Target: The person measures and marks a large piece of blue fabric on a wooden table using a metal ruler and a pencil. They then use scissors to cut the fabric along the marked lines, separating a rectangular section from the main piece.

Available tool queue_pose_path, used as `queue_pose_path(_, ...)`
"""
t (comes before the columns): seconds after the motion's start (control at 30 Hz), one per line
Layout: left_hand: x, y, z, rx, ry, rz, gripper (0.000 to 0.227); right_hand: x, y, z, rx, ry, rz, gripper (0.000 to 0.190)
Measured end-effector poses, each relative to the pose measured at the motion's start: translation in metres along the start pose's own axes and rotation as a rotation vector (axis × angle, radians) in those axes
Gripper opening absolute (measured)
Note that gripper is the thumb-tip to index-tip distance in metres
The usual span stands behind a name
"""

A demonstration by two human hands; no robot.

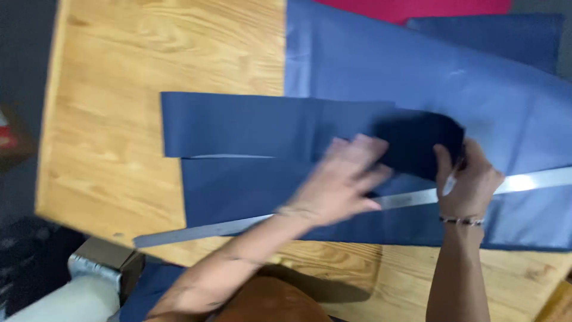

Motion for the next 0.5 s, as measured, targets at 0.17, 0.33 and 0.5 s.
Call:
queue_pose_path(0.17,-0.082,0.110,-0.080,-0.334,-0.014,0.258,0.045,-0.005,-0.097,0.032,0.035,-0.009,0.345,0.050)
queue_pose_path(0.33,-0.089,0.172,-0.138,-0.449,-0.007,0.378,0.051,-0.022,-0.106,0.045,-0.059,0.025,0.135,0.070)
queue_pose_path(0.5,-0.085,0.182,-0.155,-0.411,-0.091,0.370,0.052,-0.042,-0.086,0.031,-0.235,-0.041,0.066,0.075)
Point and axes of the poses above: each hand's wrist, its own z-axis towards the middle knuckle, its own x-axis out of the palm, y = z × x, the point moved 5 cm from there along z, towards the middle knuckle, and after that the axes turned 15 degrees about y, right-handed, at the moved point
